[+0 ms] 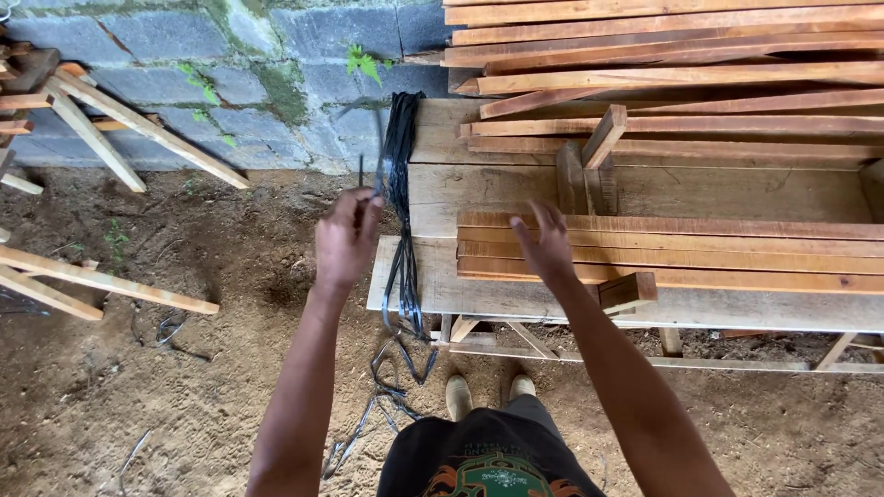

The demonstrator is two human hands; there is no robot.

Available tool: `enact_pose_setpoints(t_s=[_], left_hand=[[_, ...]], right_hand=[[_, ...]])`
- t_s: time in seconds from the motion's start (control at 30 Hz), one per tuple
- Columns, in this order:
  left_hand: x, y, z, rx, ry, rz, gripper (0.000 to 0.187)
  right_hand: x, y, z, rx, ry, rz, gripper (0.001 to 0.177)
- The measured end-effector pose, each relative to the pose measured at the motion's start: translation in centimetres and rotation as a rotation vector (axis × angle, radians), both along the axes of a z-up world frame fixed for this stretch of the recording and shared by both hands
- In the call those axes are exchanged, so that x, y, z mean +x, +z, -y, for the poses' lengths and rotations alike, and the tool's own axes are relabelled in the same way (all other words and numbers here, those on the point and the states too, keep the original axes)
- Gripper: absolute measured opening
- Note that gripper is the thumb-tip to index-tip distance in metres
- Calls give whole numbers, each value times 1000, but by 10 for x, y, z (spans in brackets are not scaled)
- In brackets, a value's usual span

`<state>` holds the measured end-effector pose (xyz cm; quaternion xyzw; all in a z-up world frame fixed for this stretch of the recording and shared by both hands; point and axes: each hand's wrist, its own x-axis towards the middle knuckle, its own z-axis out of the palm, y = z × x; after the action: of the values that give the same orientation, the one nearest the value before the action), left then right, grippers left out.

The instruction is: Bundling multiple thin wood planks together using ties.

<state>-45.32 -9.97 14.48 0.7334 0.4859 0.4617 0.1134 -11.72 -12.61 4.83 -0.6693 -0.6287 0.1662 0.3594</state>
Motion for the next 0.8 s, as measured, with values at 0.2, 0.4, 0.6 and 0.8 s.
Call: enact_pose_setpoints(t_s=[0.2,0.4,0.6,0.8], left_hand=[[53,-14,9,-40,-211,-77,10],[55,-56,35,-167,-238,-83,14],[21,-89,79,-404,-99,1,7],[-23,-162,90,-799,53,-3,23]], right_hand=[[-59,81,-16,-180,545,-911,48],[-58,165,-40,-323,341,-1036,38],[-18,135,-116,-251,111,-1165,26],[-27,85,-157,-163,-4,-1241,21]])
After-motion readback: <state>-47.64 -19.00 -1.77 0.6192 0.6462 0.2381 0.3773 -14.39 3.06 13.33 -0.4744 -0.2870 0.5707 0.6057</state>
